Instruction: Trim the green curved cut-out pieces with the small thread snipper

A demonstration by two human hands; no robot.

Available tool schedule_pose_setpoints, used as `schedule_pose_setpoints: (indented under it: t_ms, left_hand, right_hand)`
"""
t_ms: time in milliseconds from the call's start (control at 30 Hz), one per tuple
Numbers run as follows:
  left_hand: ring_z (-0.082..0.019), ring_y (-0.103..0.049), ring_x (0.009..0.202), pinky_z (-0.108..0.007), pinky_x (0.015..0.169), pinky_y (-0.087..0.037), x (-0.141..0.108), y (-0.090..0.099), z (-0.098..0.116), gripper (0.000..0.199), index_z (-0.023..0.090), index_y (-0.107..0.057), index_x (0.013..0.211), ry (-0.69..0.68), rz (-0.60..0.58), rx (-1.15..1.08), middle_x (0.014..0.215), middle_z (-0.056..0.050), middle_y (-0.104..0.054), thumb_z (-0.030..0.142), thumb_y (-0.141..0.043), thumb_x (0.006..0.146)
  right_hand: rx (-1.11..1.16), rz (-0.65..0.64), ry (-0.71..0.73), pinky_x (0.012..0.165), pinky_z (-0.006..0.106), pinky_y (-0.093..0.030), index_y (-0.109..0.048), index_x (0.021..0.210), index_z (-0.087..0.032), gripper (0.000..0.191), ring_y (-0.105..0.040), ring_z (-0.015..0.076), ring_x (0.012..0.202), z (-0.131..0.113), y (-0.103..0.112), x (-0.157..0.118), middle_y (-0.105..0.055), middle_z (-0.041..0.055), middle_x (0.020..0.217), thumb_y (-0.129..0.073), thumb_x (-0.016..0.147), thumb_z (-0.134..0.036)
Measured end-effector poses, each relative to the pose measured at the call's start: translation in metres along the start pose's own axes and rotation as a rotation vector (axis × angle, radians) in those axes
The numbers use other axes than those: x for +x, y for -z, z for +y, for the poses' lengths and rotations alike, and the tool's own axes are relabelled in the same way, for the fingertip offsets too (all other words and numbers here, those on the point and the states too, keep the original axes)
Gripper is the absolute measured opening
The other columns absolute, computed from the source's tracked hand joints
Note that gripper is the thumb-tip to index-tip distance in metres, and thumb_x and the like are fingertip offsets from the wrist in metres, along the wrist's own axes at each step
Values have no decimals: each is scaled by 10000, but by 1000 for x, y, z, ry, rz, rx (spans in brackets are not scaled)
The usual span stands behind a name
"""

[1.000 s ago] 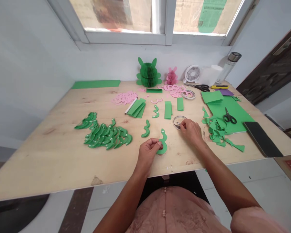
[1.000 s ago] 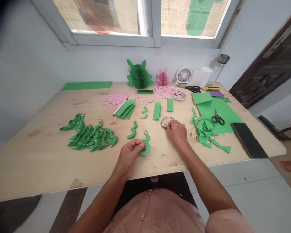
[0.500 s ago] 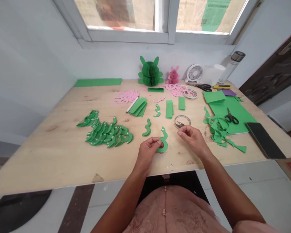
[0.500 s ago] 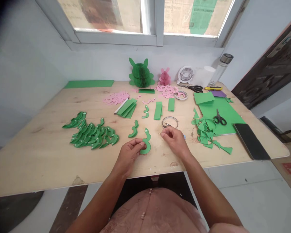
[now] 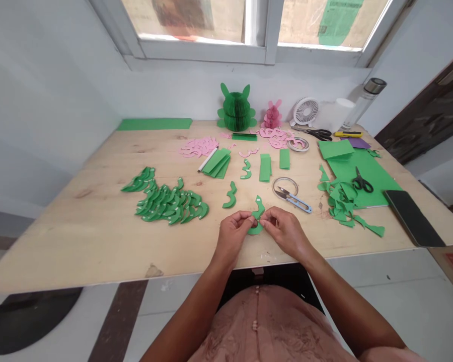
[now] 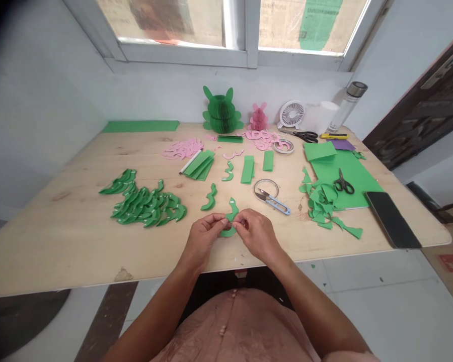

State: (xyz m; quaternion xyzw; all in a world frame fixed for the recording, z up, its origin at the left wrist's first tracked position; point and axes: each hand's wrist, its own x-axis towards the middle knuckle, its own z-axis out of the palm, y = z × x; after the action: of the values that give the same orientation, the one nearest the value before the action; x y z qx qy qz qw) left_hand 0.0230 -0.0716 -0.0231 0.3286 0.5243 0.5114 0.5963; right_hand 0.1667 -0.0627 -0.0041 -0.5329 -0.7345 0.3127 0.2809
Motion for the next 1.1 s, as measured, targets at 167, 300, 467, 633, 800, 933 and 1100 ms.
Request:
schedule_pose_setpoints:
  t_ms: [167, 300, 467, 633, 800, 933, 1100]
  left_hand:
    - [-128, -576, 604, -243, 639, -457, 0, -1, 0, 124, 150, -645, 661, -24, -12, 40, 588, -4, -635, 261, -679, 617]
    - [-124, -581, 602, -242, 653, -454, -1, -1, 1, 117, 148, -649, 670, -17, -17, 44, 594, -5, -642, 258, -672, 634]
    - [-116, -578, 594, -229, 641, -443, -2, -2, 2, 111, 145, -648, 665, 3, -16, 47, 591, -7, -646, 253, -665, 645]
    - [-134, -582, 583, -235, 590, -436, -2, -2, 3, 122, 149, -654, 668, -5, -8, 72, 585, -17, -649, 266, -671, 636]
    - [-128, -574, 585, -223, 581, -423, -3, -2, 3, 123, 153, -657, 666, 4, -16, 72, 596, -19, -652, 270, -674, 635]
    - [-135, -574, 596, -231, 590, -432, -1, -2, 2, 142, 153, -664, 670, -1, -27, 64, 611, -22, -656, 284, -686, 622]
    - [-134, -572, 611, -241, 628, -448, 0, -1, 0, 147, 149, -655, 659, -10, -34, 42, 620, -21, -653, 287, -688, 618]
  right_hand:
    - [-108, 18, 33, 601, 241, -380, -586, 748, -191, 96, -532, 130, 629, 0, -1, 0, -606, -4, 700, -528, 822, -211]
    - [-154, 24, 33, 614, 243, -380, -586, 744, -193, 93, -543, 136, 646, 0, -2, 0, -608, -4, 706, -535, 821, -204]
    - [-164, 15, 26, 616, 242, -379, -587, 746, -193, 90, -544, 136, 649, 0, -2, 1, -612, -5, 709, -537, 821, -195]
    - [-191, 25, 45, 619, 246, -380, -581, 740, -199, 90, -545, 140, 651, 1, -1, 1, -614, -2, 714, -537, 818, -189]
    - [-282, 52, 63, 637, 260, -372, -572, 736, -202, 77, -540, 151, 666, -1, -2, 1, -605, 3, 720, -547, 804, -176]
    - [-366, 92, 95, 660, 276, -365, -575, 748, -203, 71, -538, 167, 692, -3, -4, -1, -606, 21, 730, -539, 808, -189]
    - [-399, 131, 103, 678, 289, -371, -572, 760, -201, 57, -545, 184, 727, -4, -5, -2, -608, 28, 735, -547, 810, -216]
